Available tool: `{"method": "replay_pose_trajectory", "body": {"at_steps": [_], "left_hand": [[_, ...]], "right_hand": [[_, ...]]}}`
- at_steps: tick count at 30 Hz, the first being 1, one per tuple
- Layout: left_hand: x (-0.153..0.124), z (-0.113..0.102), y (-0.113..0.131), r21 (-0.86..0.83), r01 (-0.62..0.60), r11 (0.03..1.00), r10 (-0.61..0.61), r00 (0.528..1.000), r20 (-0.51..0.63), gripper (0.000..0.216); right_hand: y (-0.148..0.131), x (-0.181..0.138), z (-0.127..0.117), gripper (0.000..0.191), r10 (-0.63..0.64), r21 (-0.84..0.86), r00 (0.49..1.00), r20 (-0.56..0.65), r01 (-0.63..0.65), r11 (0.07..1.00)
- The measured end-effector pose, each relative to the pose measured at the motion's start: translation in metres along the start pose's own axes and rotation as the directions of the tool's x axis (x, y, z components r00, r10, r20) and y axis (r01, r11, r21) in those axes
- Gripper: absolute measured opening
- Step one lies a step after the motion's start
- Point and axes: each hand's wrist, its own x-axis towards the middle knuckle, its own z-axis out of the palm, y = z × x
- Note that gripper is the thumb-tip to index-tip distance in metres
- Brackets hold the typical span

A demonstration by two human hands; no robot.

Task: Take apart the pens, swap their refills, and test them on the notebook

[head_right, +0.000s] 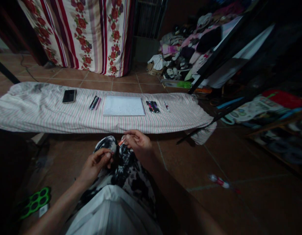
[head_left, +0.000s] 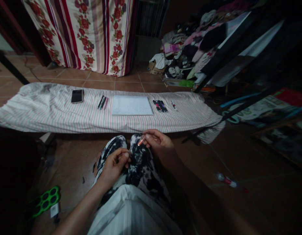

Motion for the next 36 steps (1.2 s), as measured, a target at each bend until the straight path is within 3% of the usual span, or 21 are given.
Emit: {"method": "replay_pose_trajectory", "body": {"at_steps": [3, 7, 12, 18, 23, 26, 36], "left_hand": [[0.0, -0.001, 0.0, -0.081, 0.031, 0.996, -0.03, 0.999, 0.022, 0.032], [0.0, -0.003, 0.002, -0.269, 0.078, 0.96, -0.066, 0.996, 0.055, 0.028], [0.002, -0.002, 0.013, -0.446, 0.14, 0.884, -0.104, 0.989, 0.104, 0.032], [0.004, 0.0, 0.023, -0.48, 0.17, 0.861, -0.096, 0.98, 0.176, 0.033], [0.005, 0.003, 0.027, -0.496, 0.145, 0.856, -0.084, 0.986, 0.144, 0.043], [0.006, 0.002, 0.028, -0.49, 0.127, 0.862, -0.063, 0.987, 0.145, 0.045], [0.008, -0.002, 0.028, -0.447, 0.126, 0.886, -0.049, 0.983, 0.179, 0.046]], "right_hand": [[-0.006, 0.002, -0.004, 0.019, 0.09, 0.209, 0.992, -0.09, -0.069, 0.975], [-0.005, 0.002, -0.004, 0.024, 0.27, 0.394, 0.963, 0.004, -0.249, 0.884], [0.004, -0.005, 0.01, 0.026, 0.273, 0.182, 0.958, 0.092, -0.286, 0.941], [0.007, -0.001, 0.023, 0.026, 0.02, -0.181, 0.996, 0.093, -0.003, 0.983], [0.009, 0.004, 0.029, 0.022, -0.073, -0.311, 0.985, 0.158, 0.12, 0.943], [0.013, 0.005, 0.029, 0.017, -0.108, -0.307, 0.983, 0.151, 0.15, 0.94], [0.006, 0.008, 0.023, 0.022, -0.02, -0.177, 0.975, 0.221, 0.06, 0.982]]}}
